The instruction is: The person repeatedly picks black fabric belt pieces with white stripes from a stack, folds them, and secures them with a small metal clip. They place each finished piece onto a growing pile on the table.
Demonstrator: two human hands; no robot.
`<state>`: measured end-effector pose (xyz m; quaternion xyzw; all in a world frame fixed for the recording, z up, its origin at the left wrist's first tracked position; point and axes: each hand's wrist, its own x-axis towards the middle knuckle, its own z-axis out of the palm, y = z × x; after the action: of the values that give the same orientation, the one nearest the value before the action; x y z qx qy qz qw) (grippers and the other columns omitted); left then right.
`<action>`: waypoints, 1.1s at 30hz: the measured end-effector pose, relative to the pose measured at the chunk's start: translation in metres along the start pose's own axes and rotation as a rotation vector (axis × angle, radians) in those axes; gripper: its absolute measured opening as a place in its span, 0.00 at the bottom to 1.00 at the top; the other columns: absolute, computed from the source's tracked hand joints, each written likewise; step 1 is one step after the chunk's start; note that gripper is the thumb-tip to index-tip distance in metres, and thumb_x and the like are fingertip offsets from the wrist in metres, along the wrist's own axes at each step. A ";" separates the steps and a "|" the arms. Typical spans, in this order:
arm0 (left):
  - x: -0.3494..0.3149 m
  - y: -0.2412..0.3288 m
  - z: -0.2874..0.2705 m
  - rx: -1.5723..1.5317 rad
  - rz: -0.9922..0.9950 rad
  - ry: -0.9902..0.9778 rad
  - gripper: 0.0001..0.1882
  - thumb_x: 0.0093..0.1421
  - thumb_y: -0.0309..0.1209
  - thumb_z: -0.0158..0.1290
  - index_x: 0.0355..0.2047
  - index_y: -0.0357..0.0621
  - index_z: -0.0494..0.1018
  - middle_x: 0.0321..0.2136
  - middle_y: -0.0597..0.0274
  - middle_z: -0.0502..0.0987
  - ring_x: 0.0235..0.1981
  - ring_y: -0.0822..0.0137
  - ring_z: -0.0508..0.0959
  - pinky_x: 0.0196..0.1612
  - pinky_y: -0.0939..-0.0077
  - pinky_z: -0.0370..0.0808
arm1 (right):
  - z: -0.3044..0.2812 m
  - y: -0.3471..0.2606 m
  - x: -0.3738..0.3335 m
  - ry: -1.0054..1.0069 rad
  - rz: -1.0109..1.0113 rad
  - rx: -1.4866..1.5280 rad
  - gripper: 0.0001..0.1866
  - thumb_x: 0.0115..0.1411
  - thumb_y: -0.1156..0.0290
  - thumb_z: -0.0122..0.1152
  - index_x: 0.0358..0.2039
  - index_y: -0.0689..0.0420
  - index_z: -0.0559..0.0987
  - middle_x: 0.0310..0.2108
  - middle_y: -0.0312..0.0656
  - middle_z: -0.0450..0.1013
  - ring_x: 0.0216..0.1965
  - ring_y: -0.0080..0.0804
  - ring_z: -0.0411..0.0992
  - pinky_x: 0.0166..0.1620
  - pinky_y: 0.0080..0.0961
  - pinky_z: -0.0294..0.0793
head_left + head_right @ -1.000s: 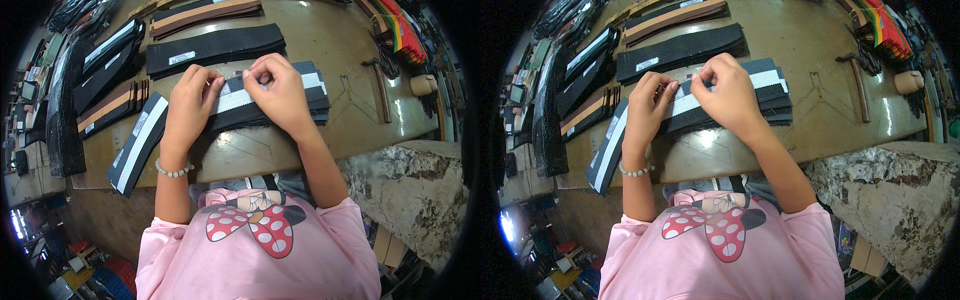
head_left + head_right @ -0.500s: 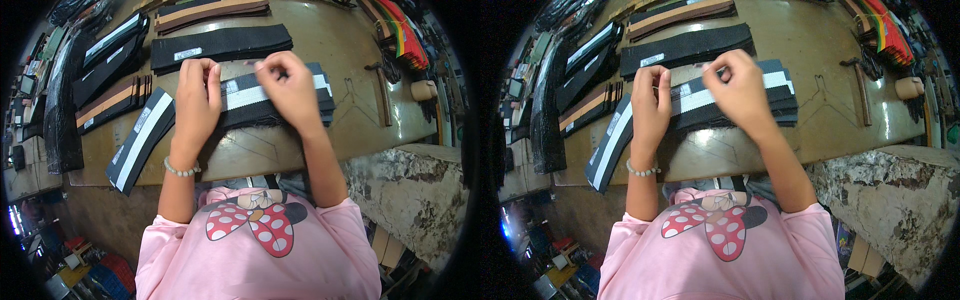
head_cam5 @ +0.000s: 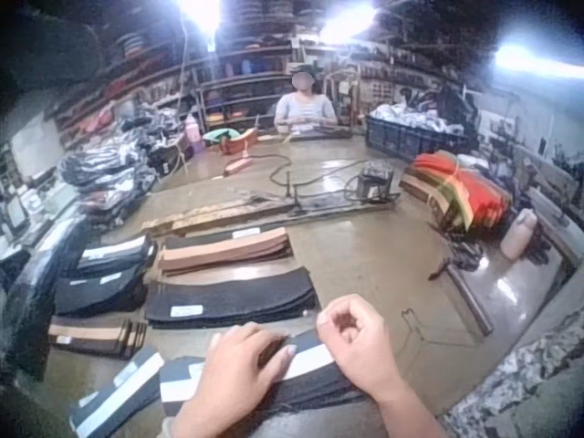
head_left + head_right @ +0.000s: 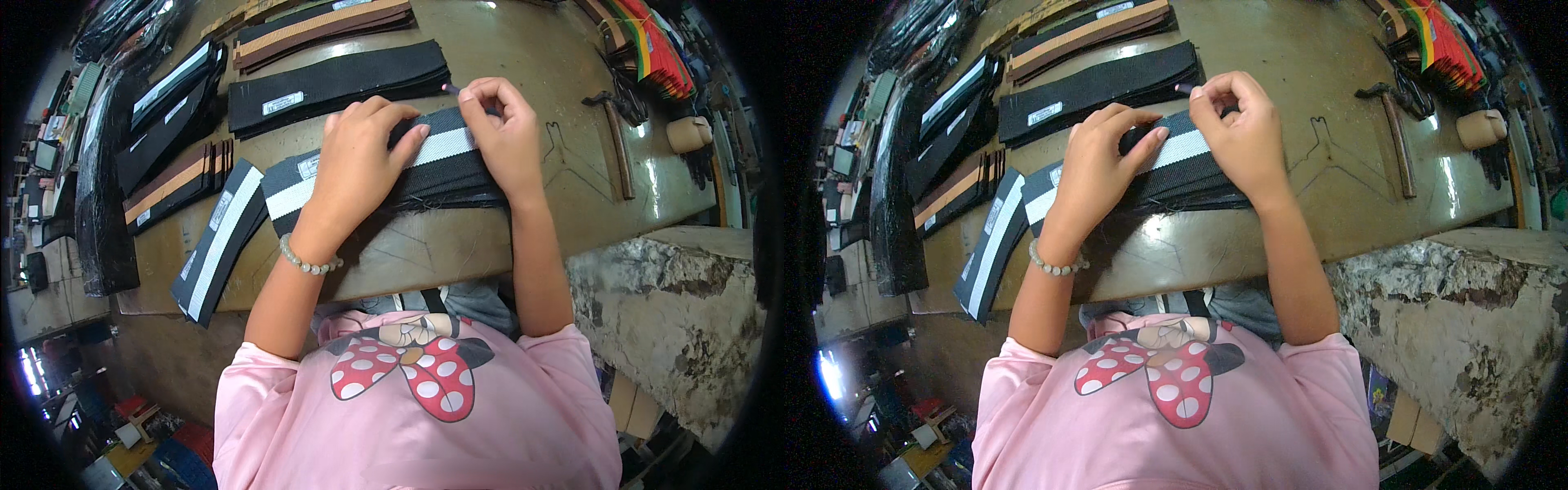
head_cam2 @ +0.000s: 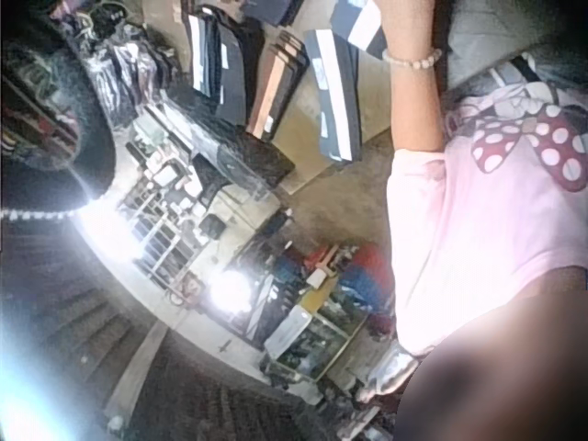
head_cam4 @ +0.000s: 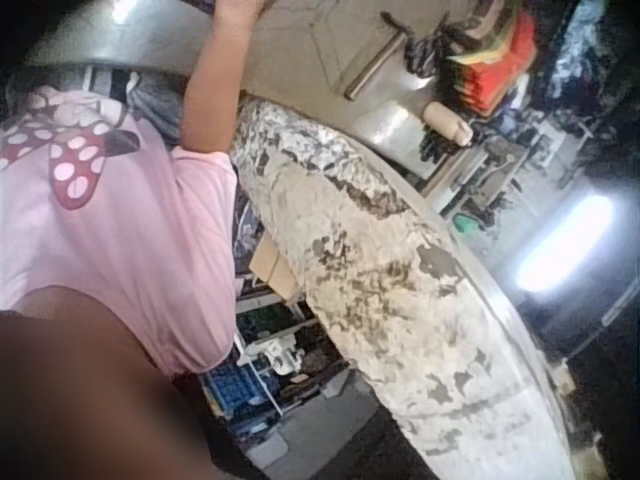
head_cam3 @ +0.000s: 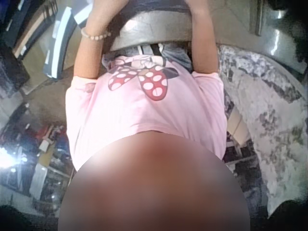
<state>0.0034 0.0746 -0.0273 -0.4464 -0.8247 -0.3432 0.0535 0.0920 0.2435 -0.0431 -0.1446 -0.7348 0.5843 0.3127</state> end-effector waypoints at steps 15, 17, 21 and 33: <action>0.014 0.002 0.018 -0.178 -0.111 0.083 0.08 0.62 0.28 0.58 0.32 0.33 0.76 0.30 0.47 0.76 0.32 0.48 0.77 0.39 0.59 0.73 | 0.000 0.002 -0.001 -0.116 -0.152 -0.252 0.07 0.55 0.78 0.66 0.24 0.64 0.76 0.39 0.38 0.73 0.28 0.15 0.65 0.30 0.15 0.65; 0.013 0.002 0.019 -0.176 -0.087 0.108 0.08 0.62 0.28 0.58 0.32 0.33 0.76 0.29 0.47 0.76 0.32 0.48 0.77 0.38 0.60 0.73 | 0.002 0.003 0.001 -0.124 -0.144 -0.243 0.07 0.55 0.78 0.67 0.25 0.64 0.77 0.38 0.38 0.73 0.29 0.16 0.65 0.31 0.16 0.65; 0.016 0.000 0.016 -0.203 -0.086 0.142 0.09 0.63 0.29 0.58 0.33 0.33 0.76 0.29 0.48 0.76 0.29 0.52 0.77 0.35 0.63 0.74 | 0.003 0.003 0.001 -0.110 -0.106 -0.272 0.09 0.50 0.69 0.69 0.24 0.61 0.78 0.36 0.42 0.76 0.31 0.34 0.73 0.38 0.28 0.75; 0.016 -0.008 0.013 -0.327 -0.158 0.200 0.10 0.64 0.30 0.58 0.34 0.32 0.77 0.29 0.54 0.78 0.28 0.64 0.76 0.34 0.71 0.73 | 0.011 -0.001 -0.003 -0.159 -0.168 -0.427 0.10 0.53 0.67 0.70 0.27 0.59 0.80 0.38 0.37 0.76 0.32 0.26 0.69 0.38 0.22 0.70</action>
<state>-0.0092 0.0905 -0.0348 -0.3469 -0.7810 -0.5182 0.0349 0.0881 0.2332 -0.0447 -0.0994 -0.8734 0.3972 0.2636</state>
